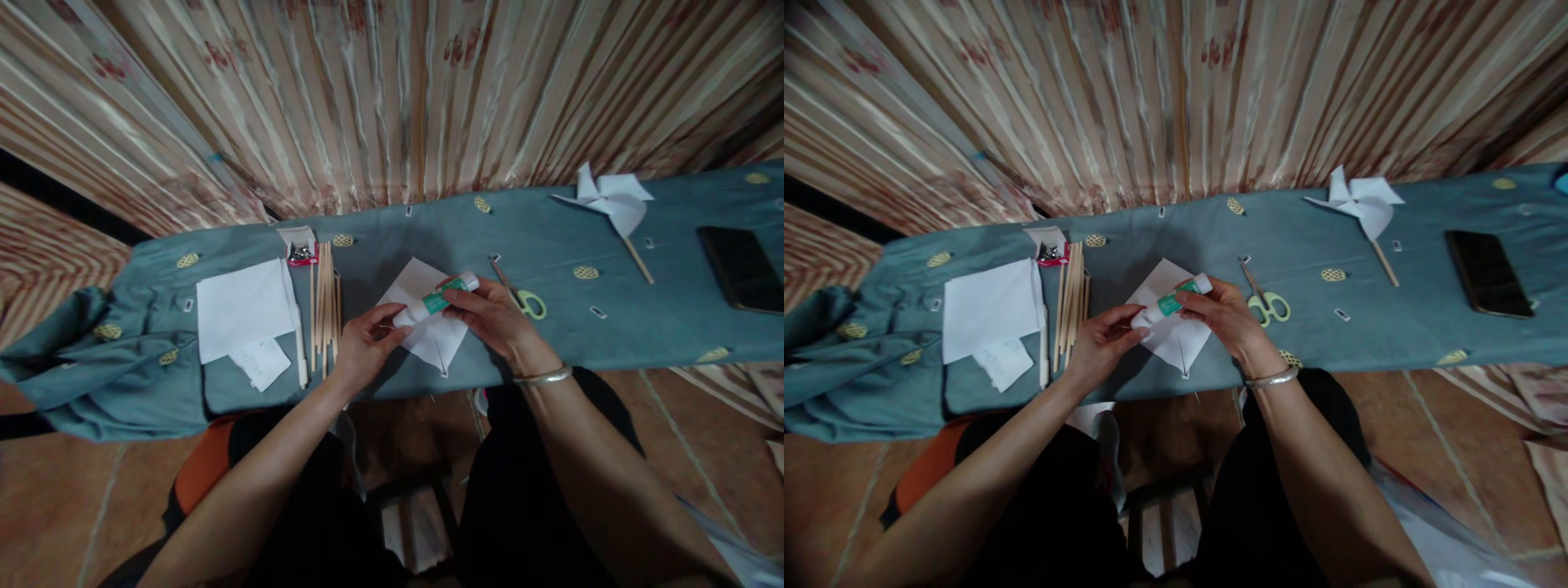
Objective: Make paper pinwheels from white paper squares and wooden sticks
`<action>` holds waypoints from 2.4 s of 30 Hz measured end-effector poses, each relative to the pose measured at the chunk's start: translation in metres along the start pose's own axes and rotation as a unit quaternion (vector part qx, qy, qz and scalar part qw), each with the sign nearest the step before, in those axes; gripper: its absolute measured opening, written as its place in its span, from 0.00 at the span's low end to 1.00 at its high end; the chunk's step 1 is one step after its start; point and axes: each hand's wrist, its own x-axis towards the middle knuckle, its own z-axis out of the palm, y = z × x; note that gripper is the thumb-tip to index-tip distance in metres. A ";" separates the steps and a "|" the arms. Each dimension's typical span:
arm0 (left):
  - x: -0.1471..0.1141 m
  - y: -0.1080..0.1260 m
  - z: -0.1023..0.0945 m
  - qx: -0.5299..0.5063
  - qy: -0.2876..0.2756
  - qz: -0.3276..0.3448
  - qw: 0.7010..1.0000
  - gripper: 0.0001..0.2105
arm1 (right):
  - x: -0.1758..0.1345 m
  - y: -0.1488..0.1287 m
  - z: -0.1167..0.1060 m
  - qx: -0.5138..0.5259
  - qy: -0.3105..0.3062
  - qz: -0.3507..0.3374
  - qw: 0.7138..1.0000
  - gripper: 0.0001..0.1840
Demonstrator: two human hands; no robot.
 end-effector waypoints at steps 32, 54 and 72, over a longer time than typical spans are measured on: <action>0.008 0.002 -0.017 0.271 -0.011 0.129 0.954 0.15 | 0.006 0.021 0.023 -0.080 -0.052 -0.040 0.995 0.21; 0.011 0.025 -0.033 0.518 -0.142 0.287 0.793 0.19 | -0.035 0.023 -0.031 -0.384 0.036 -0.222 0.896 0.12; -0.009 0.000 0.000 0.516 -0.166 0.378 0.751 0.09 | -0.042 0.039 -0.031 -0.543 -0.058 -0.300 0.782 0.21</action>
